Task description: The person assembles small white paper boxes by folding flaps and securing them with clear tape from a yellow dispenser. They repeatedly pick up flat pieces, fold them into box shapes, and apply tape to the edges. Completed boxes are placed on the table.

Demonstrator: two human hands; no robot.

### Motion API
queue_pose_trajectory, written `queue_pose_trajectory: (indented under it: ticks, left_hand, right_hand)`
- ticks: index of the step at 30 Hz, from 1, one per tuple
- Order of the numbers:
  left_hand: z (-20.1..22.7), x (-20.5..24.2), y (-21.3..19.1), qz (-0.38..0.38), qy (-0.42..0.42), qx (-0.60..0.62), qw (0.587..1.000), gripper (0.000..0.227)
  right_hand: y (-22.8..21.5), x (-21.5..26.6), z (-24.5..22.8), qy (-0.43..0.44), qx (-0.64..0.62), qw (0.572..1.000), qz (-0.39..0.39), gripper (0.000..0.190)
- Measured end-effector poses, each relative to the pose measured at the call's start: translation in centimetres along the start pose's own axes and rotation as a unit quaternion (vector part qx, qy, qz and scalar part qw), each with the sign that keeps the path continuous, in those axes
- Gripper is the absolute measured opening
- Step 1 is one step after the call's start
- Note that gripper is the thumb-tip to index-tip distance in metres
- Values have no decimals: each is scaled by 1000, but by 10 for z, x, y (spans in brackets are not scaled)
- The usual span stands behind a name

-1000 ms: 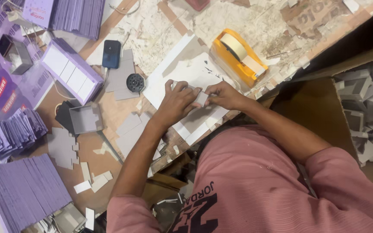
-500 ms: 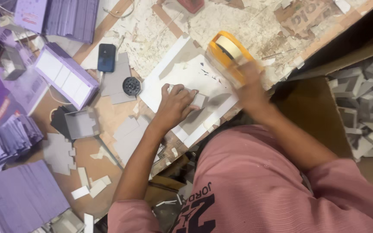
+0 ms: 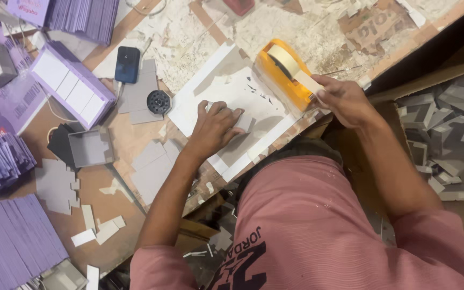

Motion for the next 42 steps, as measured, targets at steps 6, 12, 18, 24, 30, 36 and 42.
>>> queue_pose_trajectory:
  ticks: [6, 12, 18, 24, 30, 36, 42]
  left_hand:
    - [-4, 0, 2, 2, -3, 0, 1000, 54]
    - [-11, -8, 10, 22, 16, -11, 1000, 54]
    - [-11, -1, 12, -5, -1, -16, 1000, 56]
    - [-6, -1, 4, 4, 7, -11, 1000, 54]
    - [-6, 1, 7, 2, 3, -5, 1000, 53]
    - [-10, 2, 11, 10, -1, 25, 1000, 56]
    - [-9, -3, 10, -2, -6, 15, 1000, 58]
  right_hand:
    - [-18, 22, 27, 65, 420, 905, 39, 10]
    - [-25, 19, -29, -72, 611, 787, 44, 16]
    - [79, 20, -46, -64, 146, 987, -34, 37]
    - [159, 0, -1, 10, -34, 993, -116, 51]
    - [160, -2, -9, 34, 37, 991, -123, 47]
    - [167, -25, -25, 218, 139, 956, -137, 41]
    - [148, -31, -1, -32, 111, 956, -271, 17]
Point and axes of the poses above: each hand's wrist, its own x-axis away from the middle knuckle, its own y-axis out of the palm, z = x × y, the point moved 2 cm from there along -x, towards the middle knuckle, and after that the axes turned 12 degrees about -y, right-handed, at the moved point
